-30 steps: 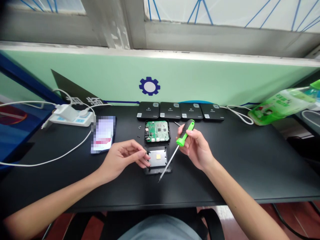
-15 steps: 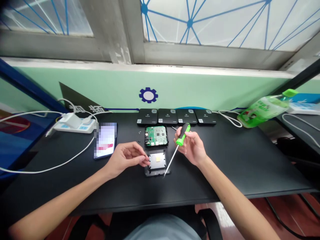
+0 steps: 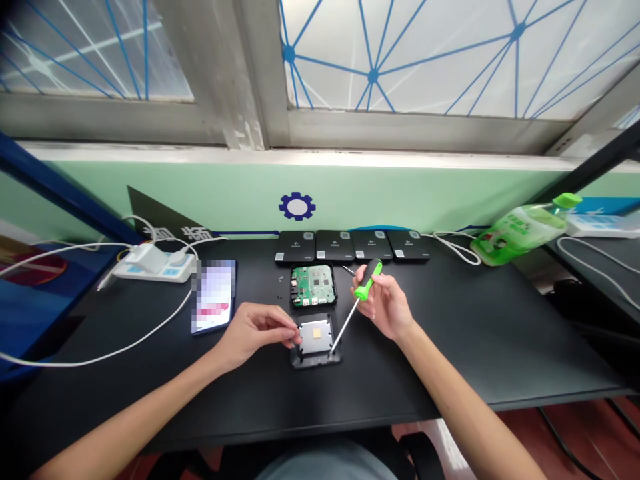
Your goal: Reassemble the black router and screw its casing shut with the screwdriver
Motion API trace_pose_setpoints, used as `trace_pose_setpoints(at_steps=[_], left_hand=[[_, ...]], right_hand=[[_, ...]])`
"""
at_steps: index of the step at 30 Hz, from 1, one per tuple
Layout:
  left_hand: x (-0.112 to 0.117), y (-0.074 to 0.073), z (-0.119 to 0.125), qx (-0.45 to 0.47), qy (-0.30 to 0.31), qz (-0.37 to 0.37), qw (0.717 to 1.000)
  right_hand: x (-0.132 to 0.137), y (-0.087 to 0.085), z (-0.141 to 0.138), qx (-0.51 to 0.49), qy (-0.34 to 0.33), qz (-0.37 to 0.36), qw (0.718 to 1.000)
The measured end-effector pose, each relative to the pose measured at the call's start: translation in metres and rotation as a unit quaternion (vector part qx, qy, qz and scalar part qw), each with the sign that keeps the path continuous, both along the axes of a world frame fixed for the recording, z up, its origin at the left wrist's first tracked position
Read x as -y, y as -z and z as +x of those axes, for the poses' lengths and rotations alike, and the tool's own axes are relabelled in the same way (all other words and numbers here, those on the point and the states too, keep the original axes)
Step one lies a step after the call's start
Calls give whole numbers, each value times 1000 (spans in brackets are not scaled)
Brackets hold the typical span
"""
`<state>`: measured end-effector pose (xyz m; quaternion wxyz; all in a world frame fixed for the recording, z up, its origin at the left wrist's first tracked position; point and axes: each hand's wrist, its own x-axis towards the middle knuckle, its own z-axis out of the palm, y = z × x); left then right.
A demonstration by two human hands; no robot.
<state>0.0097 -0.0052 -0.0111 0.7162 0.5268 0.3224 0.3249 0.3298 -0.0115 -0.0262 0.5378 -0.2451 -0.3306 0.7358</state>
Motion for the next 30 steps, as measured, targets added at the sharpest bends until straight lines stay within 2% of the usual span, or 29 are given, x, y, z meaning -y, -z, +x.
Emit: trace_pose_setpoints(at_steps=[7, 15, 23, 30], left_hand=[[-2, 2, -1, 11, 4, 13, 1000], [-8, 7, -1, -11, -19, 18, 1000], [-1, 4, -2, 1, 21, 10, 1000], [3, 7, -5, -30, 38, 91, 995]], right_hand=[[0, -4, 3, -15, 2, 13, 1000], [6, -11, 5, -31, -8, 23, 999], [7, -14, 3, -27, -13, 36, 999], [6, -14, 4, -19, 2, 36, 999]])
